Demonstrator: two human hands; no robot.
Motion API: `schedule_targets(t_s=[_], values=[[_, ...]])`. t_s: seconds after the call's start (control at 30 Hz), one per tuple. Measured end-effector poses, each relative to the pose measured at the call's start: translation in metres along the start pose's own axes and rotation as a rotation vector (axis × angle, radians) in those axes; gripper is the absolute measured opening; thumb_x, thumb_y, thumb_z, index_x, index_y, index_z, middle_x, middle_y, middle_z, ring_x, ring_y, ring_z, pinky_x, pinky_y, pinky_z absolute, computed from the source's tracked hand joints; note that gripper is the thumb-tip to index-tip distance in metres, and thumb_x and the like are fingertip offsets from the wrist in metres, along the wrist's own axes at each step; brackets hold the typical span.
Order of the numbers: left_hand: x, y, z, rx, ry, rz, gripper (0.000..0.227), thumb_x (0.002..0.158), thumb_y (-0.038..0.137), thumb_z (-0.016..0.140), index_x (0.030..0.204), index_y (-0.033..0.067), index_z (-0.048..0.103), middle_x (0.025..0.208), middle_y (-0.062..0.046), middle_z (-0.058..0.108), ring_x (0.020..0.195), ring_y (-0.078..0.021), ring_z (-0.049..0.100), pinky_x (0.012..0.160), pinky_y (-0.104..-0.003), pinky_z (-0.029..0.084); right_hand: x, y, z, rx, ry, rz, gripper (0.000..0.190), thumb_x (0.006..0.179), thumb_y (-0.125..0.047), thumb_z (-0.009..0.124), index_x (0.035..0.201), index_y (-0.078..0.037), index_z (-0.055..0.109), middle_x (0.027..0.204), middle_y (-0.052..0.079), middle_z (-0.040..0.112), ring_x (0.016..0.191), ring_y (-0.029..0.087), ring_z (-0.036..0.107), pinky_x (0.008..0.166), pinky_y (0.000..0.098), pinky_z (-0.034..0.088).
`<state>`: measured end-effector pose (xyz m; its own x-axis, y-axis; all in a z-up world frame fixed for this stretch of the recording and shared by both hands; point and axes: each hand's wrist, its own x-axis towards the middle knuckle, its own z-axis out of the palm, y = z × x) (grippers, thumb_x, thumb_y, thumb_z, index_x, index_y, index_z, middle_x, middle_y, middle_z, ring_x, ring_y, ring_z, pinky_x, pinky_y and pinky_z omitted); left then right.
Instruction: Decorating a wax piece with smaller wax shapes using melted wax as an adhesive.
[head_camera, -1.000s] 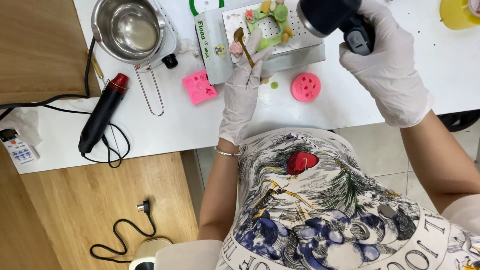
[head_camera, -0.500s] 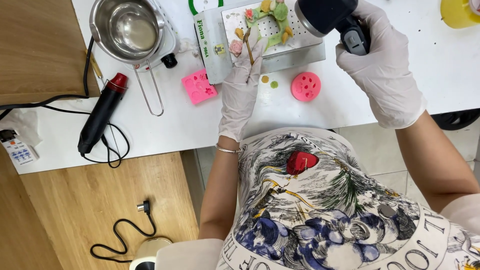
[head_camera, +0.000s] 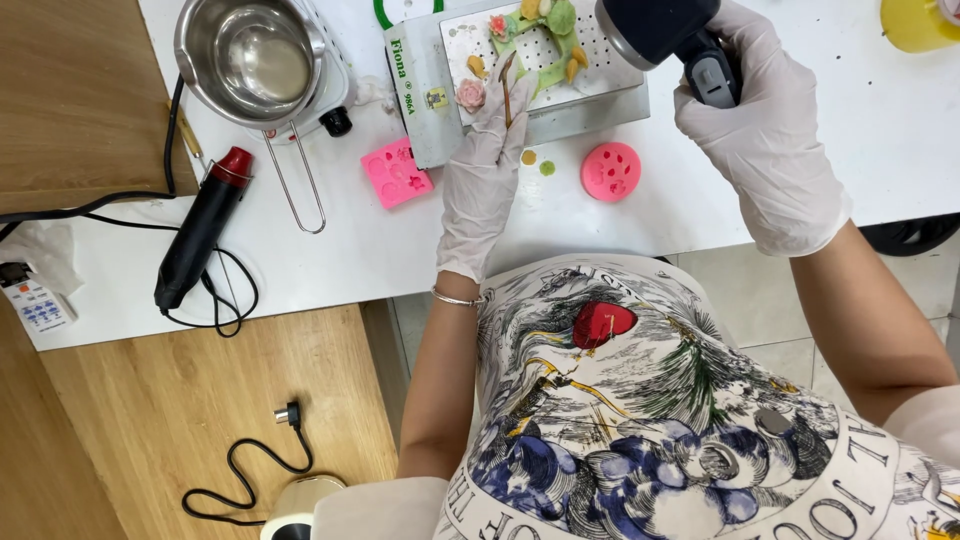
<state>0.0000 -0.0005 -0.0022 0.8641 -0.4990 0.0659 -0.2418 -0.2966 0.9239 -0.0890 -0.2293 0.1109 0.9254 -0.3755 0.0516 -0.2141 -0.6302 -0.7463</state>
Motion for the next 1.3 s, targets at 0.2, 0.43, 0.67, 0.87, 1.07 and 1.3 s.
schedule_targets(t_s=[0.2, 0.43, 0.67, 0.87, 1.07, 1.3], values=[[-0.003, 0.004, 0.0, -0.026, 0.043, 0.077, 0.039, 0.115, 0.017, 0.056, 0.153, 0.0171, 0.053, 0.159, -0.005, 0.055, 0.147, -0.0214, 0.056, 0.116, -0.032, 0.05, 0.009, 0.032, 0.019, 0.099, -0.019, 0.287, 0.053, 0.091, -0.004, 0.073, 0.142, -0.011, 0.06, 0.105, 0.004, 0.07, 0.09, 0.01, 0.065, 0.077, 0.0234, 0.056], [0.002, -0.003, 0.003, -0.47, -0.014, -0.011, 0.04, 0.117, 0.012, 0.048, 0.156, 0.0127, 0.049, 0.165, 0.001, 0.045, 0.131, -0.0098, 0.06, 0.103, -0.026, 0.061, 0.036, 0.019, 0.035, 0.103, -0.127, 0.329, 0.058, 0.084, -0.004, 0.072, 0.139, -0.012, 0.057, 0.105, 0.004, 0.067, 0.086, 0.013, 0.064, 0.068, 0.0273, 0.054], [0.002, 0.001, 0.001, -0.476, 0.029, -0.081, 0.038, 0.114, 0.01, 0.05, 0.152, 0.0089, 0.052, 0.156, -0.005, 0.055, 0.113, -0.013, 0.07, 0.092, -0.025, 0.06, 0.048, 0.028, 0.047, -0.09, -0.257, 0.244, 0.054, 0.073, -0.008, 0.079, 0.122, -0.009, 0.056, 0.095, 0.011, 0.069, 0.082, 0.022, 0.067, 0.069, 0.0353, 0.055], [0.0, 0.001, 0.003, -0.363, 0.024, -0.027, 0.036, 0.115, 0.015, 0.052, 0.15, 0.0108, 0.056, 0.153, -0.009, 0.06, 0.113, -0.0171, 0.075, 0.091, -0.03, 0.062, 0.045, 0.026, 0.048, -0.106, -0.282, 0.253, 0.052, 0.074, -0.006, 0.075, 0.123, -0.011, 0.058, 0.091, 0.011, 0.069, 0.077, 0.022, 0.067, 0.069, 0.0344, 0.054], [-0.001, -0.002, 0.003, -0.148, 0.039, -0.006, 0.034, 0.114, 0.016, 0.055, 0.148, 0.0115, 0.056, 0.141, -0.012, 0.066, 0.114, -0.0229, 0.075, 0.094, -0.032, 0.061, 0.044, 0.026, 0.049, -0.088, -0.281, 0.235, 0.051, 0.074, -0.006, 0.074, 0.122, -0.011, 0.058, 0.091, 0.011, 0.069, 0.078, 0.022, 0.067, 0.069, 0.034, 0.054], [-0.002, -0.008, 0.005, -0.084, 0.073, 0.044, 0.035, 0.112, 0.018, 0.055, 0.146, 0.0114, 0.057, 0.138, -0.014, 0.067, 0.113, -0.0272, 0.074, 0.093, -0.035, 0.06, 0.043, 0.02, 0.048, -0.093, -0.29, 0.221, 0.055, 0.074, -0.006, 0.073, 0.127, -0.011, 0.059, 0.091, 0.012, 0.07, 0.077, 0.024, 0.068, 0.068, 0.0358, 0.054]])
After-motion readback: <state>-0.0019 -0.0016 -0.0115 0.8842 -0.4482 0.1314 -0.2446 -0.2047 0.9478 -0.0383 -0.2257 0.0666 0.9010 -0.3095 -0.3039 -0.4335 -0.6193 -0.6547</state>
